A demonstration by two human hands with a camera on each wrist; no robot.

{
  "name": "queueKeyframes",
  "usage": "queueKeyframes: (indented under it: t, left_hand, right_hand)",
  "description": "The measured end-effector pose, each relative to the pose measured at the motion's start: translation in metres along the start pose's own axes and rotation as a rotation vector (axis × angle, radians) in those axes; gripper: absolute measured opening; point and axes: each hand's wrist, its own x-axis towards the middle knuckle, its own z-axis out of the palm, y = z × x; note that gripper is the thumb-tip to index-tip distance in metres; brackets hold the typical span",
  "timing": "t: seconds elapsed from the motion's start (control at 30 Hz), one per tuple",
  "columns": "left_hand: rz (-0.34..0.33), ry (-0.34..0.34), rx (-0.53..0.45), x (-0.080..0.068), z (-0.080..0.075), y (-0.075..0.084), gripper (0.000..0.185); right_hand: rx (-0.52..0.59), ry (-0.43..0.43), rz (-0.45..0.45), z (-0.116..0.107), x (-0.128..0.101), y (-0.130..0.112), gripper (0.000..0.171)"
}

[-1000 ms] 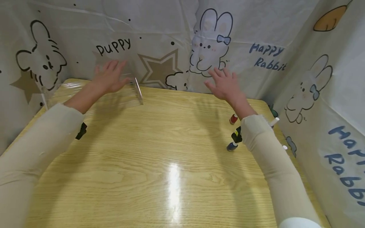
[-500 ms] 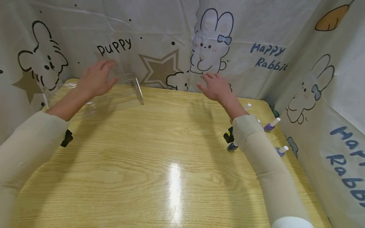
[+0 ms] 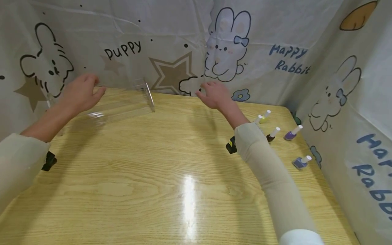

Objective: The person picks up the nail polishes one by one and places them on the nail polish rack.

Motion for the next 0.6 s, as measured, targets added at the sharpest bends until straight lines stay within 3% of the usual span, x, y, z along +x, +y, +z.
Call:
queueKeyframes:
  t: [0.6]
  left_hand:
    - [-0.111, -0.067, -0.017, -0.052, -0.001, -0.053, 0.064]
  right_hand:
    - [0.041, 0.117, -0.154, 0.027, 0.018, -0.039, 0.043]
